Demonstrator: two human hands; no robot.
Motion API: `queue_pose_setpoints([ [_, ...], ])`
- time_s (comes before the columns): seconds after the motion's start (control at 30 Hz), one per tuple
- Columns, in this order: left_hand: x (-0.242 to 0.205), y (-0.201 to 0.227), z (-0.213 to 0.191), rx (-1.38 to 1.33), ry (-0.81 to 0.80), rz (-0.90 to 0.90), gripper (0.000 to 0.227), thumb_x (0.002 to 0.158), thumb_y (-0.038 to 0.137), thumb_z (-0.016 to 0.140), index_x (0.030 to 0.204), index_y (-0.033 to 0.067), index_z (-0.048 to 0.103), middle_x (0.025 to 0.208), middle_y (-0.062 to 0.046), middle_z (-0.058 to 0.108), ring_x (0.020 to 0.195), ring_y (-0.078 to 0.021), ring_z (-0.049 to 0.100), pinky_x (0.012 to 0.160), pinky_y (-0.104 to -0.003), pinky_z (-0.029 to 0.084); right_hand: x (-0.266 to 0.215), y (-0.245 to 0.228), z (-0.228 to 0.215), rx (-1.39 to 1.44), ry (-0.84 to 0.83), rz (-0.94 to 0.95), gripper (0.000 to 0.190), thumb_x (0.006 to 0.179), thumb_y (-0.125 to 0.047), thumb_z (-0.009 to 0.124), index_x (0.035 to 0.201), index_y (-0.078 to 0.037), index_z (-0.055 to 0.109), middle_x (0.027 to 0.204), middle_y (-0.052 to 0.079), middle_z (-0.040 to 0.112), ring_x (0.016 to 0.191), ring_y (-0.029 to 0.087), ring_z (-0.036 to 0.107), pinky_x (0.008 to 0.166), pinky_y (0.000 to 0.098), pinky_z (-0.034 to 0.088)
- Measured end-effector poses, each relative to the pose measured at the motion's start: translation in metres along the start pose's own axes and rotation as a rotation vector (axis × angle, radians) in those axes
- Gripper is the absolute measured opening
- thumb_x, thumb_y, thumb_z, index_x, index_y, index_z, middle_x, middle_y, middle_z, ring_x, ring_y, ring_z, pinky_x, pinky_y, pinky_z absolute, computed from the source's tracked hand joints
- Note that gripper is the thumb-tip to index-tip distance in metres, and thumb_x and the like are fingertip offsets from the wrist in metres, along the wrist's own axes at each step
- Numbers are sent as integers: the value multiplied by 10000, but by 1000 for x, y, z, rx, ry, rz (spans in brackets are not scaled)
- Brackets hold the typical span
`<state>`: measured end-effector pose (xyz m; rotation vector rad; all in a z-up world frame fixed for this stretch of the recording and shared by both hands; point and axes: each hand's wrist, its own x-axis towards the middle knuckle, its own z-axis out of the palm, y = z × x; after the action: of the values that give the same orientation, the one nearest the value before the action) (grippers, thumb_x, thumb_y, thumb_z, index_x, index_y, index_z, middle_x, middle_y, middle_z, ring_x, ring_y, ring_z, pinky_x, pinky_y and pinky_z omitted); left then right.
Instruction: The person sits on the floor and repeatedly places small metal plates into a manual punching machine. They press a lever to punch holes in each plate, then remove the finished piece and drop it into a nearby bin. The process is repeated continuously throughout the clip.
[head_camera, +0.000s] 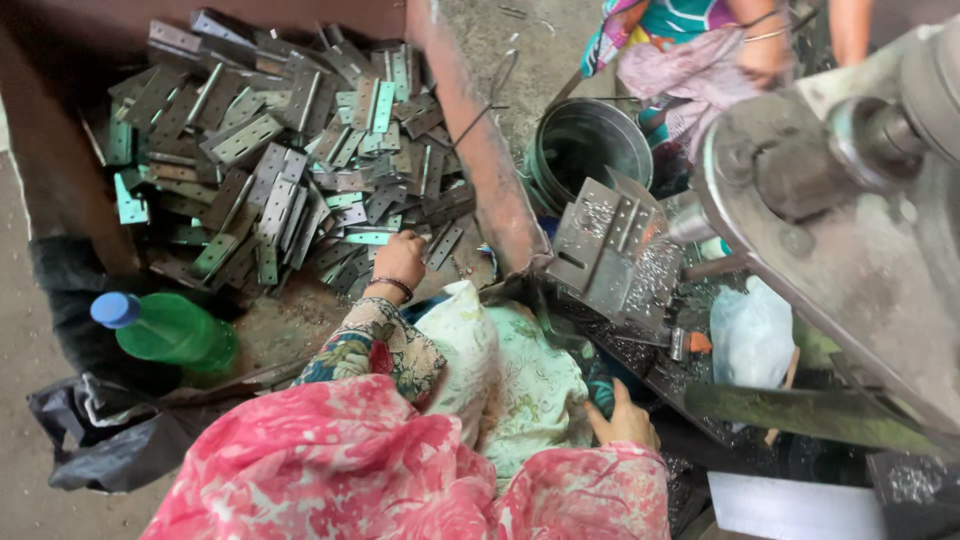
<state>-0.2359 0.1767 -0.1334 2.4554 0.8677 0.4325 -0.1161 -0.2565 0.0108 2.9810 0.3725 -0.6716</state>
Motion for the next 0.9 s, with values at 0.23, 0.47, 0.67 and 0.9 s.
queue_pose_setpoints([
  [0.23, 2, -9, 84, 170, -46, 114, 251, 792, 173, 719, 1031, 96, 711, 1152, -112, 639, 1048, -350, 627, 826, -474, 547, 5, 6, 5, -5, 25, -2, 839, 780, -580, 723, 1525, -319, 436, 1182, 228, 728, 1135, 449, 684, 955, 548, 552],
  [0.47, 46, 17, 94, 266, -107, 121, 293, 807, 190, 722, 1080, 95, 674, 1175, -127, 609, 1015, -349, 632, 795, -473, 552, 9, 11, 11, -35, 19, 27, 823, 773, -597, 719, 1511, -347, 452, 1151, 237, 734, 1110, 451, 695, 941, 551, 564],
  [0.67, 66, 38, 93, 322, -117, 145, 332, 820, 204, 725, 1122, 94, 642, 1196, -141, 582, 987, -348, 636, 768, -472, 555, 19, 15, 16, -44, -11, 56, 849, 771, -587, 731, 1525, -345, 426, 1167, 221, 739, 1147, 412, 698, 988, 515, 560],
  [0.9, 60, 32, 108, 364, -108, 130, 381, 835, 221, 728, 1172, 93, 604, 1219, -157, 551, 954, -347, 640, 737, -471, 559, 20, 17, 17, -40, 2, 43, 845, 769, -582, 730, 1524, -339, 438, 1148, 225, 748, 1128, 405, 711, 978, 507, 570],
])
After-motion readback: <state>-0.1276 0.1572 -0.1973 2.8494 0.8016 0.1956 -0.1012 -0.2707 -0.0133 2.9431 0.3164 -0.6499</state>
